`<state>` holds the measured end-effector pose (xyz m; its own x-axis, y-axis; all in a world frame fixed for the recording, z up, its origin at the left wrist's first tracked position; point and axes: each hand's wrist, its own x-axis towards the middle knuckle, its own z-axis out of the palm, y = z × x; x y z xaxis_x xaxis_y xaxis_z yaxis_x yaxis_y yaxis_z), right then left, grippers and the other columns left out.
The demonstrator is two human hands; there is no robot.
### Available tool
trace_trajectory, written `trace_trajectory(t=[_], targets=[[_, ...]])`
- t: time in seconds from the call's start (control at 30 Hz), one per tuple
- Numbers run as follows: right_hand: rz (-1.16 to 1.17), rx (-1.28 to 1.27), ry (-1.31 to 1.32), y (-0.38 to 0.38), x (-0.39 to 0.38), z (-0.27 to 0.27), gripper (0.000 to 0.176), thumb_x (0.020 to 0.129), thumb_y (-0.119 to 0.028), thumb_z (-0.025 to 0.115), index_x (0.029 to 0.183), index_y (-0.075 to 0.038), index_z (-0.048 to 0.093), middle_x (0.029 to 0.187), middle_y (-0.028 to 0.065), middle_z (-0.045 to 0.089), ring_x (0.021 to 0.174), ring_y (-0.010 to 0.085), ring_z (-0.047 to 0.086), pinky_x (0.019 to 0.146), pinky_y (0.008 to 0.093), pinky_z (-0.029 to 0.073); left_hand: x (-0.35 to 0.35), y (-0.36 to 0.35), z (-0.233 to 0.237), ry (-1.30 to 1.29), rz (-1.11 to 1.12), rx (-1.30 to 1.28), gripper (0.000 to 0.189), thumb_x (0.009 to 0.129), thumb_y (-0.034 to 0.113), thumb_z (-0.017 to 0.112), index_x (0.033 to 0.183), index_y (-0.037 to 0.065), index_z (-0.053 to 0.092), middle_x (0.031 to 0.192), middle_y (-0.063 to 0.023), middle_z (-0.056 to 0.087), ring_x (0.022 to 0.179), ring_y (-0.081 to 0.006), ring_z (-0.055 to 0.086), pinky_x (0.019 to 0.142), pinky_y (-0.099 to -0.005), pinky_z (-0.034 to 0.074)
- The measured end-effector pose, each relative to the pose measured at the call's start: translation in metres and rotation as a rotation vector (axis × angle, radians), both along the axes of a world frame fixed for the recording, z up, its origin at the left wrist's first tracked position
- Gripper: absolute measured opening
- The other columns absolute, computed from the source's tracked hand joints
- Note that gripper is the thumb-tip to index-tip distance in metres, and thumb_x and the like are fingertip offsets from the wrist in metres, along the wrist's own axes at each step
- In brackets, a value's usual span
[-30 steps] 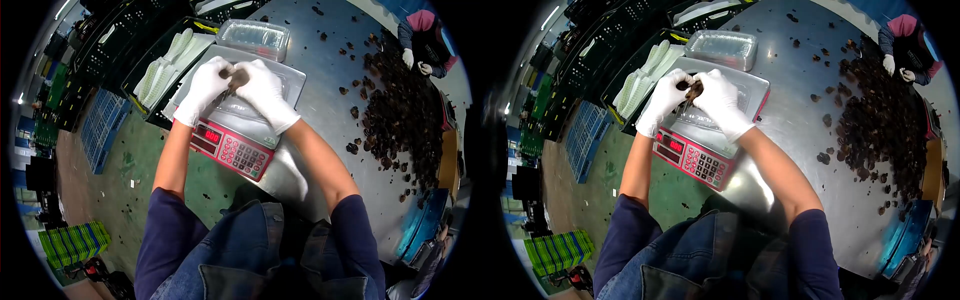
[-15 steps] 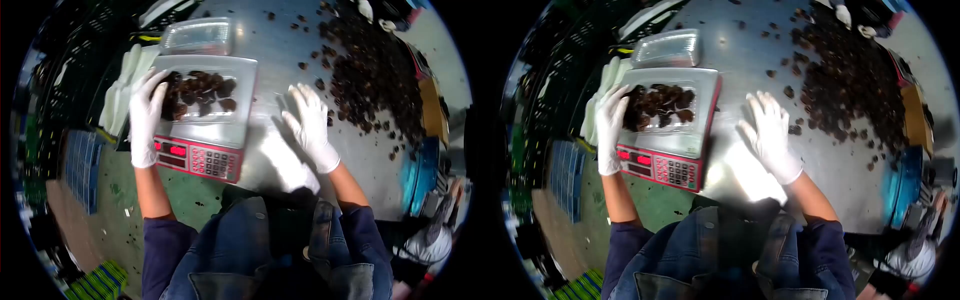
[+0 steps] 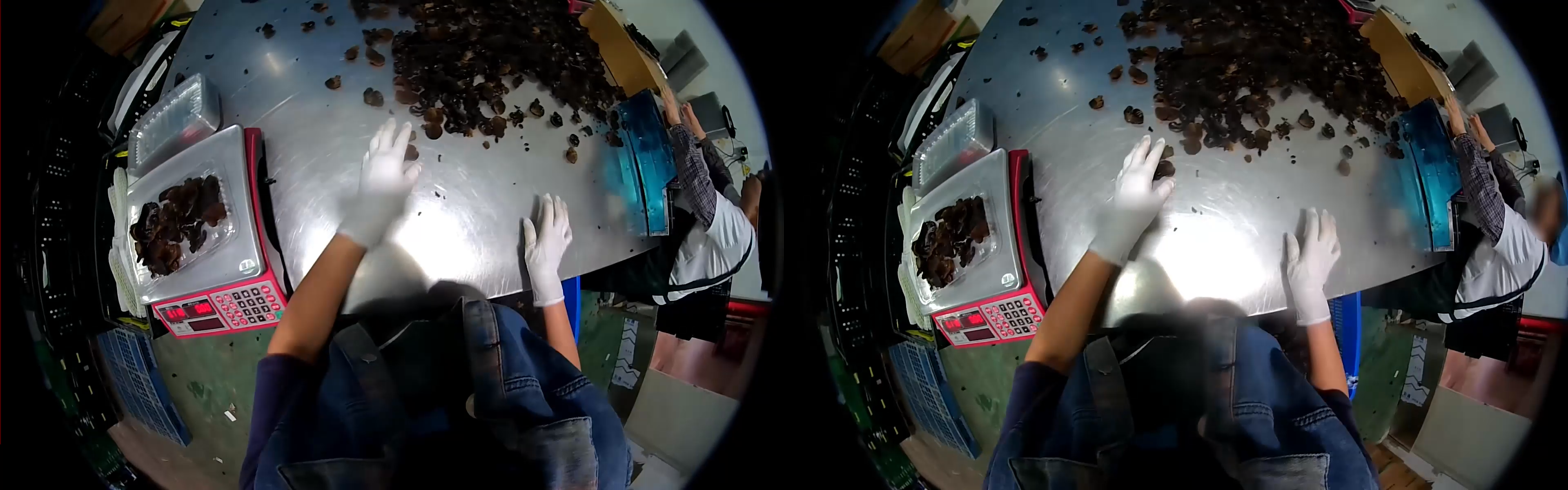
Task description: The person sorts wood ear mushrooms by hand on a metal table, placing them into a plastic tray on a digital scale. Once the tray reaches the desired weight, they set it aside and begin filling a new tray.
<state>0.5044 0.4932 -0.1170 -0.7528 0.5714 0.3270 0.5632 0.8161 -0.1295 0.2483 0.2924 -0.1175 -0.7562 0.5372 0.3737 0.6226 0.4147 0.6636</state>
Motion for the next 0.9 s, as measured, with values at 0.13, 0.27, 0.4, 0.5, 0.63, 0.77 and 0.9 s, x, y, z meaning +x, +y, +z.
trace_trajectory(t=[0.13, 0.27, 0.4, 0.5, 0.63, 0.77, 0.9], targets=[[0.259, -0.203, 0.14, 0.01, -0.104, 0.036, 0.059, 0.085, -0.03, 0.065, 0.138, -0.009, 0.049, 0.141, 0.0232, 0.047, 0.135, 0.0387, 0.039, 0.11, 0.0487, 0.03, -0.003, 0.02, -0.011, -0.088, -0.164, -0.054, 0.043, 0.084, 0.016, 0.063, 0.125, 0.005, 0.061, 0.129, -0.0173, 0.059, 0.122, -0.0333, 0.052, 0.104, -0.0389, 0.042], [0.406, -0.178, 0.182, 0.021, -0.216, 0.033, 0.073, 0.079, -0.04, 0.073, 0.143, -0.016, 0.045, 0.148, 0.0218, 0.038, 0.139, 0.0387, 0.032, 0.111, 0.0514, 0.028, 0.017, 0.019, 0.01, -0.075, -0.193, -0.135, 0.031, 0.083, 0.017, 0.064, 0.112, 0.007, 0.068, 0.119, -0.0133, 0.065, 0.117, -0.0285, 0.057, 0.099, -0.0379, 0.045], [0.387, -0.172, 0.071, 0.039, -0.28, 0.0, 0.075, 0.073, -0.048, 0.077, 0.137, -0.019, 0.051, 0.148, 0.0205, 0.038, 0.139, 0.0377, 0.03, 0.11, 0.0539, 0.026, -0.045, 0.041, 0.0, 0.165, 0.124, -0.072, 0.049, 0.084, 0.023, 0.066, 0.13, 0.008, 0.059, 0.135, -0.02, 0.053, 0.129, -0.0363, 0.046, 0.106, -0.0452, 0.037], [0.563, -0.199, 0.138, 0.019, -0.252, 0.004, 0.052, 0.074, -0.034, 0.077, 0.121, -0.016, 0.063, 0.136, 0.0152, 0.049, 0.13, 0.0327, 0.04, 0.104, 0.0492, 0.033, -0.086, 0.055, -0.009, 0.159, 0.178, -0.23, 0.063, 0.086, 0.031, 0.067, 0.142, 0.01, 0.048, 0.145, -0.0218, 0.044, 0.137, -0.0409, 0.035, 0.112, -0.0492, 0.027], [0.645, -0.179, 0.049, -0.009, -0.168, 0.018, 0.046, 0.071, -0.026, 0.076, 0.116, -0.02, 0.066, 0.131, 0.0093, 0.051, 0.125, 0.0274, 0.046, 0.097, 0.0435, 0.036, -0.066, 0.042, -0.014, 0.158, -0.067, -0.208, 0.03, 0.08, 0.019, 0.068, 0.108, 0.008, 0.069, 0.124, -0.0174, 0.059, 0.119, -0.0377, 0.052, 0.101, -0.0481, 0.039], [0.618, -0.287, 0.022, 0.001, -0.114, 0.027, 0.053, 0.068, -0.024, 0.079, 0.119, -0.018, 0.065, 0.129, 0.0088, 0.054, 0.115, 0.0288, 0.052, 0.093, 0.0396, 0.04, -0.034, 0.022, 0.0, -0.064, -0.017, -0.022, 0.016, 0.08, 0.012, 0.069, 0.094, 0.006, 0.072, 0.122, -0.015, 0.061, 0.116, -0.0331, 0.055, 0.096, -0.0418, 0.046], [0.576, -0.401, 0.196, 0.03, -0.134, 0.034, 0.049, 0.074, -0.027, 0.077, 0.119, -0.012, 0.065, 0.124, 0.0133, 0.058, 0.109, 0.0315, 0.055, 0.092, 0.0424, 0.044, -0.09, 0.031, 0.01, 0.101, 0.175, 0.033, 0.022, 0.083, 0.013, 0.066, 0.103, 0.007, 0.071, 0.126, -0.0158, 0.06, 0.12, -0.0346, 0.052, 0.102, -0.0432, 0.041]])
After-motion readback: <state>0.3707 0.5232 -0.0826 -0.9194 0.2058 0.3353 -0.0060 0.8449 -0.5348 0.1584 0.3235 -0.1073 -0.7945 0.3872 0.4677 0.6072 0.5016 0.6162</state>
